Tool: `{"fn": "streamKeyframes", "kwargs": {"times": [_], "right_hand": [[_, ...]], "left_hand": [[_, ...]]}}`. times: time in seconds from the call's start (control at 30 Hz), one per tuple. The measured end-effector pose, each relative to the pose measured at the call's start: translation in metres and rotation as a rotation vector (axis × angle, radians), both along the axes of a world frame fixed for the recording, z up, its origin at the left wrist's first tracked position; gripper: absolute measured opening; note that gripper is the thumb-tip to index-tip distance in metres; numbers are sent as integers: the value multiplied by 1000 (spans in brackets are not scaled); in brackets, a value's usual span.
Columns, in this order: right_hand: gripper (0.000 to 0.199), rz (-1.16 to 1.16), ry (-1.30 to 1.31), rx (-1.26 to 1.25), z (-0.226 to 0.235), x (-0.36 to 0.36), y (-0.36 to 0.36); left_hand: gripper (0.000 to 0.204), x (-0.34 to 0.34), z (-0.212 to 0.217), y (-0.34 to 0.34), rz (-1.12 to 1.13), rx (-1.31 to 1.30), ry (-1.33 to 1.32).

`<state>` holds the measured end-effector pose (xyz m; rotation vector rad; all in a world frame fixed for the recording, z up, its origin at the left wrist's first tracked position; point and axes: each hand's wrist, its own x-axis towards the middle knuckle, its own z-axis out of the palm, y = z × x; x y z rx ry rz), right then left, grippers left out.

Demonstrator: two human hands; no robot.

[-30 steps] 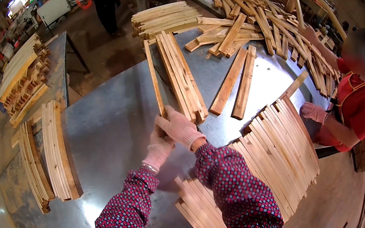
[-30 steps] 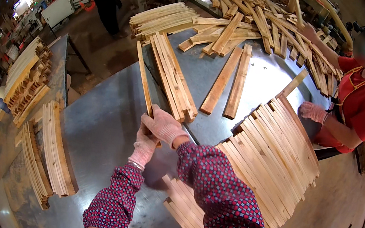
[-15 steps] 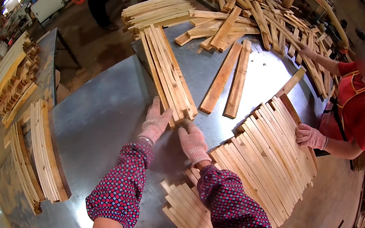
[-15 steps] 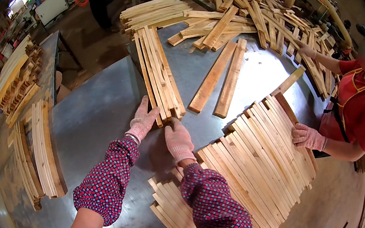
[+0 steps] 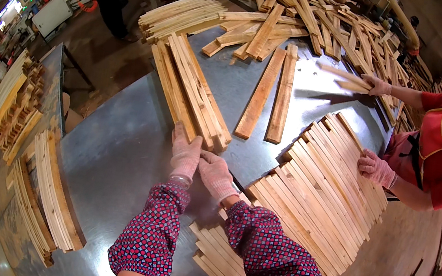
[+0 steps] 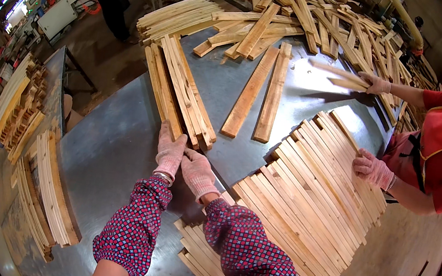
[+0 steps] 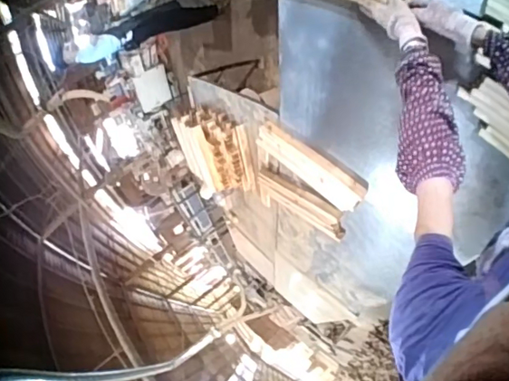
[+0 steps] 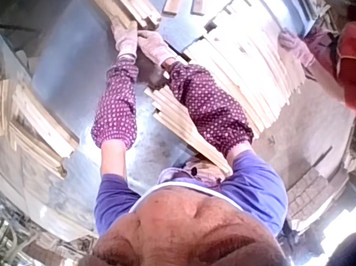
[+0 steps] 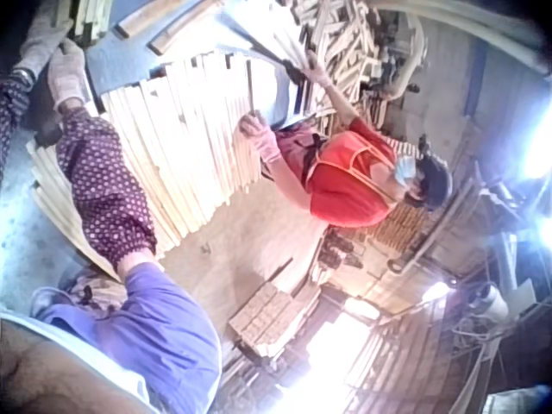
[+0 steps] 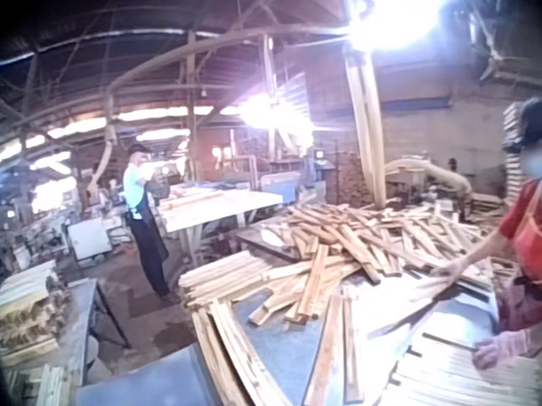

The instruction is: The person repeatedly picks up small wooden planks from a metal table and stacks them into neat piles. Two other workers are visible in the background performing similar tasks. The person aligns the planks and organizes them into uniform stacks throughout the clip.

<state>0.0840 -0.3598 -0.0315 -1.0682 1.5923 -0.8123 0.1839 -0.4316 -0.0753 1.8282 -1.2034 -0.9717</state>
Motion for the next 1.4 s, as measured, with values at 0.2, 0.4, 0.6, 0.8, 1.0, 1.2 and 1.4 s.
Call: {"fn": "streamKeyframes", "kwargs": {"times": [0.2, 0.4, 0.6, 0.8, 1.0, 1.2, 1.4], "right_hand": [[41, 150, 74, 148, 7, 7, 5], [40, -159, 169, -84, -7, -10, 8], [52, -45, 390, -20, 20, -15, -9], [63, -51, 480, -15, 15, 12, -7], [64, -173, 309, -87, -1, 13, -19], [51, -164, 358, -181, -16, 2, -34], [42, -2, 492, -13, 9, 0, -62]], "left_hand": [[87, 2, 46, 6, 40, 257, -433], [79, 3, 49, -6, 26, 347, -385], [62, 26, 36, -10, 130, 235, -105], [48, 24, 34, -3, 172, 12, 138], [38, 35, 6, -9, 167, -135, 700], [21, 42, -3, -21, 115, -20, 1035], [38, 61, -10, -26, 1, 35, 1140]]}}
